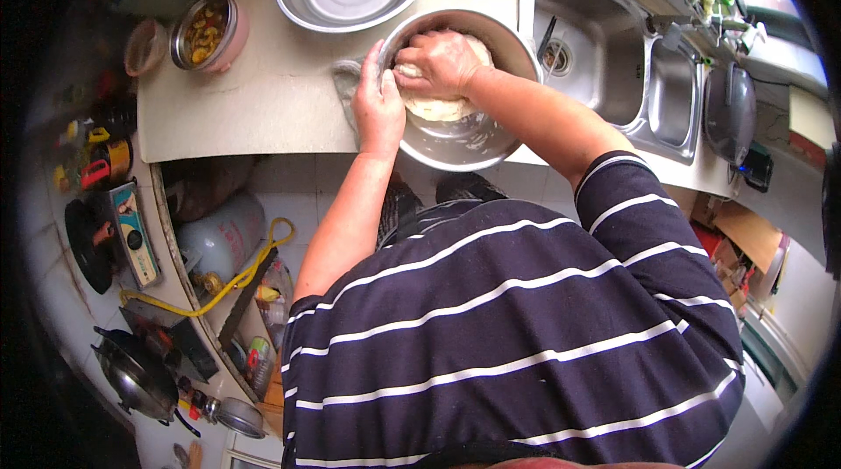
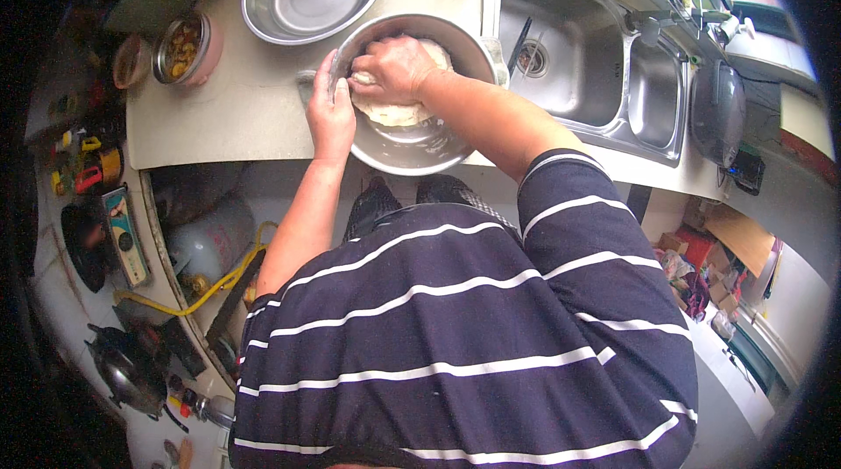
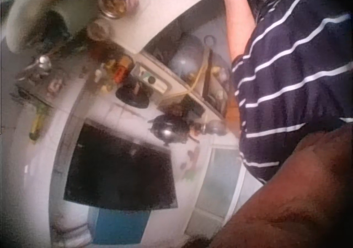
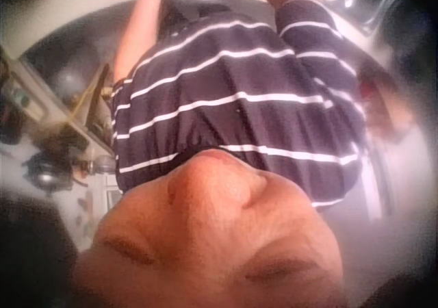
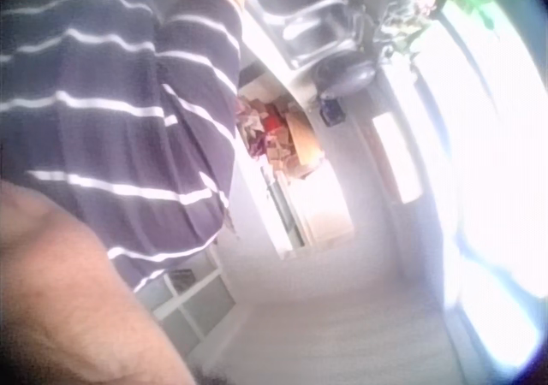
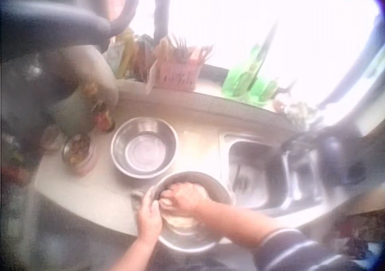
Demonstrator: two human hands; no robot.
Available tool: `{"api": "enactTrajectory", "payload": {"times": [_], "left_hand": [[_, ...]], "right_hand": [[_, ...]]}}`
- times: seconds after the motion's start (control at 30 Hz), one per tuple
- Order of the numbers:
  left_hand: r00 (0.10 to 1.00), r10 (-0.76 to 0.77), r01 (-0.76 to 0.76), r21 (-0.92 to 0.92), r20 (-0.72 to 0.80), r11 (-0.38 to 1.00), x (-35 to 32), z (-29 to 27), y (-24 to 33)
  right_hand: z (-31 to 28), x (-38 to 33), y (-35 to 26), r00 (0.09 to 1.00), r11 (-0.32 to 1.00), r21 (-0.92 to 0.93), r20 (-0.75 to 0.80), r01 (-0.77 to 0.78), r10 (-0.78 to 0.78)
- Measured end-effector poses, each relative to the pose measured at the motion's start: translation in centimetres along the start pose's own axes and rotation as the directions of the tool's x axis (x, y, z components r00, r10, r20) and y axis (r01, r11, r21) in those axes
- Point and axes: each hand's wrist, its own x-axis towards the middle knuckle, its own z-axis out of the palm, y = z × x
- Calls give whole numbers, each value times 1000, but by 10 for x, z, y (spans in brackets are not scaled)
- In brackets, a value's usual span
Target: The person kneads dough in a metal bowl using both hands. They briefly move a cloth and a small box on the counter before resuming kneading.
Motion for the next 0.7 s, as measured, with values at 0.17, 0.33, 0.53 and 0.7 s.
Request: {"api": "enactTrajectory", "payload": {"times": [0.17,0.33,0.53,0.7], "left_hand": [[1000,-12,12,-34,5,999,1,-1,-1],[999,-47,47,0,21,999,1,-2,4],[999,51,-50,71,-13,996,-3,-1,7],[999,40,-39,87,-16,995,-3,0,9]], "right_hand": [[-13,0,-9,982,992,30,148,-122,116],[-64,-31,-34,951,995,43,302,-91,74],[-68,-78,-46,943,974,-4,251,226,-217],[-33,-53,-21,941,960,57,191,275,-280]]}}
